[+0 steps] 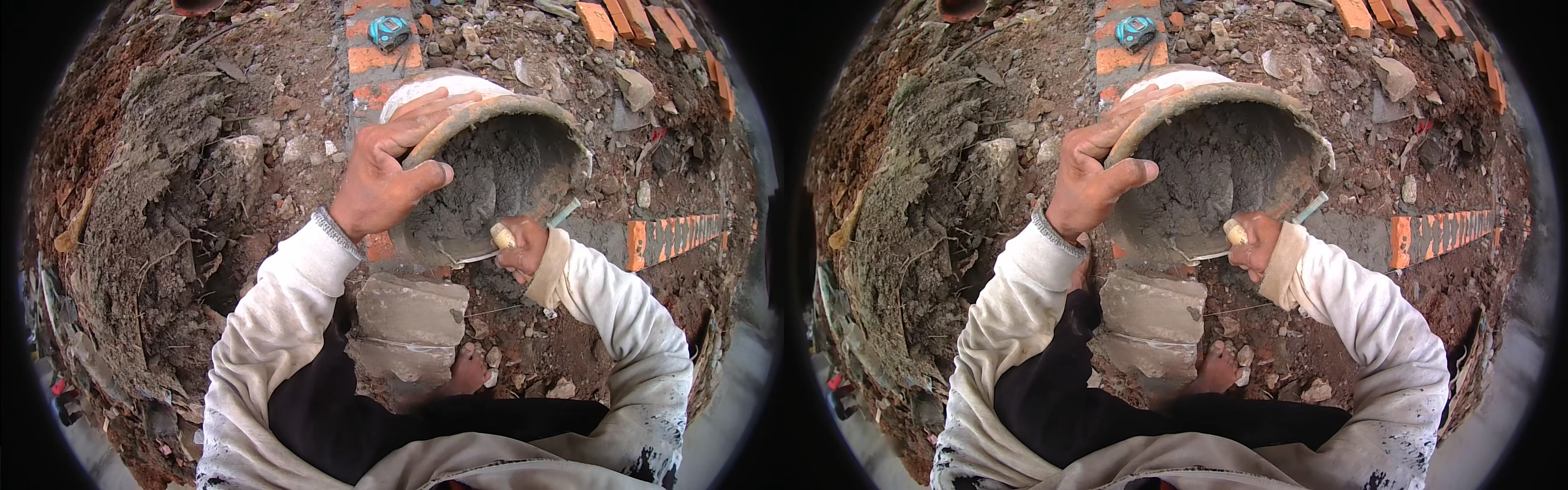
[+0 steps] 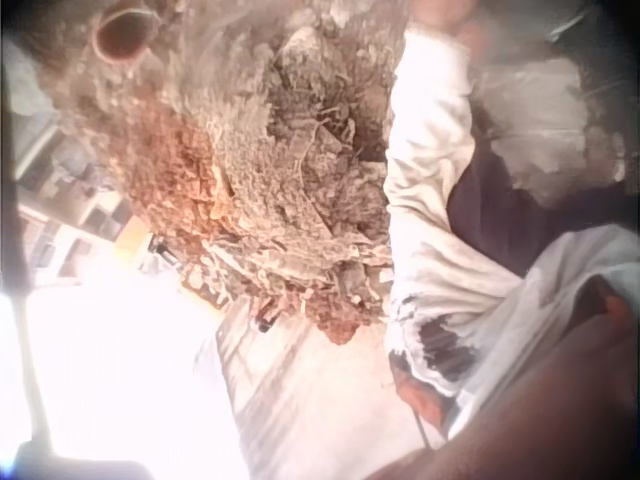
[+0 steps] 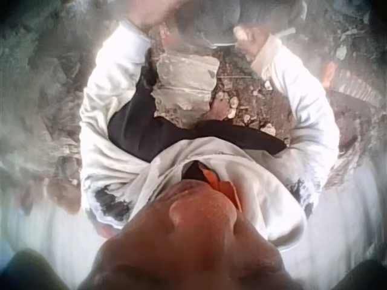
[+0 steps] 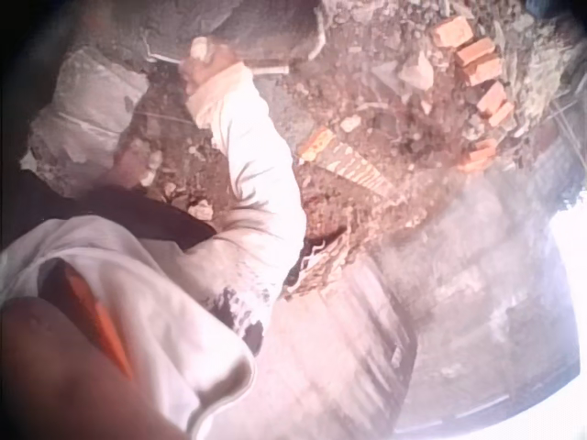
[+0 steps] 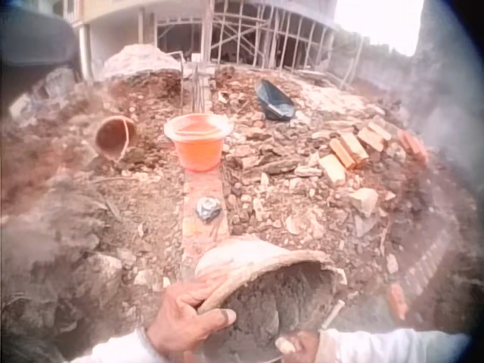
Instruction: The person scoops wet cement from a bucket using a trowel and spreads it onto the ground to create a bed for brick pavers. They then place bricks onto the cement and tap them into position.
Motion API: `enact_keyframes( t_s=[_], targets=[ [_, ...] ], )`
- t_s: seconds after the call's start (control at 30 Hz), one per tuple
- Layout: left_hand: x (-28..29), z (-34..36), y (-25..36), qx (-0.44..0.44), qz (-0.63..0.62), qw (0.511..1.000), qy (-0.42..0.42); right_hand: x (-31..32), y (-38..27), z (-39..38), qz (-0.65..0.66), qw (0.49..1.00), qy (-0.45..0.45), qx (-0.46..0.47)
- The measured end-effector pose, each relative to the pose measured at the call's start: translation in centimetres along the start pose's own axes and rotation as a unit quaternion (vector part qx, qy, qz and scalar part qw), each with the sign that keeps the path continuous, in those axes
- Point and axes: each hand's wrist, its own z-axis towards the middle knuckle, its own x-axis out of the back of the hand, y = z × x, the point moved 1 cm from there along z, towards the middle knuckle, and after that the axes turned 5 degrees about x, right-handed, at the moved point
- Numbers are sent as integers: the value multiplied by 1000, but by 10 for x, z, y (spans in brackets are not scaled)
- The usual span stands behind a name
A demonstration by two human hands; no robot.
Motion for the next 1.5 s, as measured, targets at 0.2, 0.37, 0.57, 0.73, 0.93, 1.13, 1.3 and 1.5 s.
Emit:
enact_keyframes(
  t_s=[0.2,0.37,0.57,0.73,0.93,1.13,1.3,1.5],
  targets=[
    [12,6,-4,22,-38,999,-19,-14,2,28,165,984,-19,67],
    [13,5,-7,38,-48,998,-8,-18,-12,14,219,970,-51,90],
    [1,13,-2,47,-87,995,19,-11,-26,19,258,958,-31,118],
    [-4,14,-4,96,-140,981,97,5,-27,-26,245,961,-26,124],
    [40,31,-38,161,-266,942,125,17,-8,-127,231,964,62,115],
    [84,37,-76,232,-290,902,221,-27,49,-182,168,960,210,74],
    [76,31,-87,216,-289,905,224,-87,124,-128,-193,928,319,19],
    [84,22,-75,231,-255,905,251,-22,96,-153,-66,946,306,80]
  ],
)
